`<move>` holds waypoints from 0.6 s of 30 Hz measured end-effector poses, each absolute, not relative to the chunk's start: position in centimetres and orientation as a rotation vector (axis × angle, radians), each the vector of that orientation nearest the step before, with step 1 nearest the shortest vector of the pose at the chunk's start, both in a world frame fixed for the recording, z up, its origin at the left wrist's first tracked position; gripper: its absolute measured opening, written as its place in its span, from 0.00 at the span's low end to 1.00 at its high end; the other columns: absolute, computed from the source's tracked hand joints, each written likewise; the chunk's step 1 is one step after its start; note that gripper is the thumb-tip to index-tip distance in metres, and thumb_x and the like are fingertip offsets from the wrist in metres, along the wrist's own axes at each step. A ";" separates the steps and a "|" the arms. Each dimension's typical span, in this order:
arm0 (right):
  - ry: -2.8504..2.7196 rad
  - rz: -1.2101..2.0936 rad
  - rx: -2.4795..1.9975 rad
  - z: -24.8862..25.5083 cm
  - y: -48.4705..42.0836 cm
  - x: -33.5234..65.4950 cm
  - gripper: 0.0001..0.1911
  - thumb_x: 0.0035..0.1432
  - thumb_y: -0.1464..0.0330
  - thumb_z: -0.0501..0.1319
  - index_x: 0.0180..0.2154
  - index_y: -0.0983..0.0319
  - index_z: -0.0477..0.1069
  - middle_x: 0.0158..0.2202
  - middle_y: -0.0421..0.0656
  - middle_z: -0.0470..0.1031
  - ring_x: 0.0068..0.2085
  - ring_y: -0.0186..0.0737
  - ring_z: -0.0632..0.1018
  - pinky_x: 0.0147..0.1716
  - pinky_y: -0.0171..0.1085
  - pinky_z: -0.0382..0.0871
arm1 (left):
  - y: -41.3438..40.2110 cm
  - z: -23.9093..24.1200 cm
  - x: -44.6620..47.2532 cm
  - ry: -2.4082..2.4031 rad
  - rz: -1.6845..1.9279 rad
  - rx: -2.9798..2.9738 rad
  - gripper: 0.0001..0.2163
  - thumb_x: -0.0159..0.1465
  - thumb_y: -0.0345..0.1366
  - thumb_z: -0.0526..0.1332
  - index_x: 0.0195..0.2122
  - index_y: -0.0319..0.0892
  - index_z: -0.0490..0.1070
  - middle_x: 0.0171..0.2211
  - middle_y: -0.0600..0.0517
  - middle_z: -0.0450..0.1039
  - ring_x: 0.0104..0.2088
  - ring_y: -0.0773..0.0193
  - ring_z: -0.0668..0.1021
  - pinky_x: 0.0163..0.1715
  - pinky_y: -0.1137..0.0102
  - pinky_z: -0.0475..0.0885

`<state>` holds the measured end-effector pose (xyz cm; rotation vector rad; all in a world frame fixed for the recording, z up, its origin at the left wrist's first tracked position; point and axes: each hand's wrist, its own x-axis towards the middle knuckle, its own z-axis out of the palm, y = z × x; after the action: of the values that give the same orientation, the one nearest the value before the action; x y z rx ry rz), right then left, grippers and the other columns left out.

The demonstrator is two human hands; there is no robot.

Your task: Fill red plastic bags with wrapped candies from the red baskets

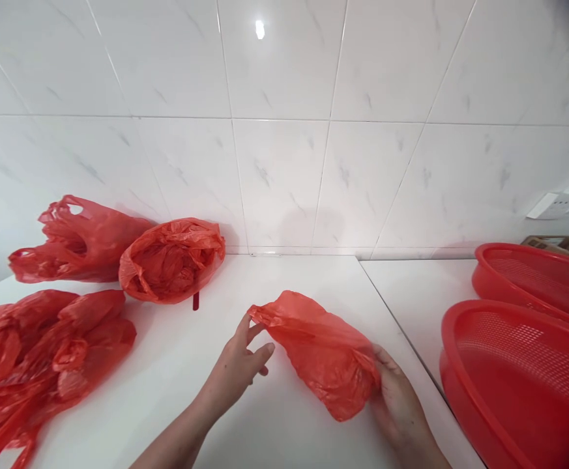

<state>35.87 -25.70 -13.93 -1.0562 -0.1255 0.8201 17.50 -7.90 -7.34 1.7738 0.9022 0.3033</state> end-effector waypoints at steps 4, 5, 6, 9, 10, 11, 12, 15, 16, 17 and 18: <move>-0.086 0.848 -1.002 -13.2 -26.4 36.3 0.14 0.49 0.64 0.67 0.40 0.59 0.73 0.35 0.42 0.77 0.35 0.42 0.77 0.34 0.39 0.72 | -7.7 -8.4 16.8 0.931 0.326 1.863 0.19 0.64 0.41 0.53 0.56 0.50 0.56 0.48 0.48 0.72 0.25 0.68 0.74 0.26 0.70 0.69; -0.093 0.844 -1.004 -13.0 -26.6 36.4 0.14 0.49 0.63 0.67 0.39 0.58 0.73 0.34 0.41 0.77 0.34 0.42 0.77 0.34 0.39 0.72 | -7.7 -8.8 16.7 0.949 0.391 1.929 0.15 0.63 0.41 0.53 0.51 0.48 0.61 0.45 0.49 0.73 0.25 0.67 0.74 0.26 0.70 0.70; -0.105 0.840 -1.014 -12.9 -26.8 36.4 0.14 0.49 0.63 0.67 0.39 0.58 0.73 0.34 0.41 0.77 0.34 0.42 0.77 0.33 0.38 0.72 | -7.8 -9.2 16.6 0.957 0.497 2.015 0.12 0.63 0.41 0.54 0.47 0.47 0.63 0.42 0.50 0.73 0.27 0.66 0.73 0.26 0.69 0.70; -0.168 0.854 -1.092 -12.7 -27.0 36.3 0.13 0.48 0.63 0.67 0.38 0.58 0.73 0.34 0.41 0.78 0.33 0.41 0.78 0.31 0.36 0.71 | -8.1 -9.7 16.7 0.794 0.899 2.335 0.17 0.58 0.40 0.61 0.48 0.46 0.63 0.48 0.45 0.68 0.41 0.56 0.74 0.35 0.63 0.72; -0.202 0.873 -1.124 -12.6 -26.9 36.2 0.13 0.48 0.63 0.67 0.38 0.58 0.73 0.34 0.41 0.78 0.34 0.41 0.78 0.30 0.36 0.71 | -8.3 -9.6 16.9 0.682 0.954 2.438 0.23 0.56 0.38 0.64 0.52 0.46 0.61 0.52 0.43 0.65 0.48 0.52 0.72 0.41 0.59 0.72; -0.239 0.893 -1.161 -12.4 -26.8 36.1 0.13 0.49 0.62 0.67 0.38 0.59 0.73 0.34 0.41 0.77 0.33 0.41 0.77 0.30 0.35 0.70 | -8.4 -9.3 17.2 0.572 0.939 2.531 0.29 0.54 0.36 0.66 0.56 0.47 0.59 0.57 0.42 0.61 0.54 0.49 0.68 0.46 0.56 0.70; -0.278 0.908 -1.208 -12.2 -26.7 36.0 0.14 0.49 0.62 0.66 0.38 0.59 0.73 0.34 0.42 0.77 0.33 0.41 0.77 0.29 0.35 0.70 | -8.5 -9.0 17.5 0.488 0.857 2.603 0.32 0.52 0.34 0.66 0.58 0.48 0.57 0.59 0.43 0.58 0.57 0.47 0.65 0.49 0.55 0.68; -0.369 0.815 -1.468 -10.7 -26.7 35.6 0.18 0.48 0.62 0.64 0.42 0.59 0.71 0.38 0.44 0.76 0.36 0.44 0.77 0.29 0.36 0.70 | -8.7 -8.2 18.4 0.448 0.463 2.608 0.21 0.55 0.27 0.59 0.50 0.51 0.67 0.49 0.50 0.71 0.47 0.55 0.73 0.42 0.63 0.70; -0.385 0.715 -1.577 -10.0 -27.0 35.4 0.21 0.47 0.62 0.63 0.45 0.58 0.70 0.42 0.44 0.75 0.39 0.45 0.77 0.32 0.37 0.71 | -8.7 -8.1 18.7 0.491 0.373 2.550 0.16 0.56 0.26 0.55 0.43 0.50 0.70 0.41 0.53 0.75 0.40 0.59 0.75 0.36 0.67 0.70; -0.398 0.579 -1.682 -9.2 -27.4 35.1 0.23 0.47 0.61 0.63 0.47 0.57 0.68 0.47 0.45 0.73 0.43 0.46 0.76 0.34 0.38 0.71 | -8.7 -8.0 18.9 0.552 0.320 2.481 0.13 0.56 0.25 0.52 0.36 0.49 0.71 0.33 0.55 0.75 0.33 0.63 0.75 0.31 0.70 0.69; -0.405 0.419 -1.775 -8.5 -27.9 34.6 0.26 0.47 0.60 0.62 0.50 0.56 0.67 0.51 0.45 0.71 0.46 0.47 0.74 0.37 0.39 0.71 | -8.7 -8.0 19.0 0.621 0.297 2.408 0.12 0.57 0.25 0.50 0.31 0.47 0.70 0.28 0.56 0.73 0.28 0.65 0.73 0.27 0.72 0.66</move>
<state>34.64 -27.90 -8.46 -1.7747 -0.4053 0.4189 19.03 -8.66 -8.04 2.4080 0.6209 0.2975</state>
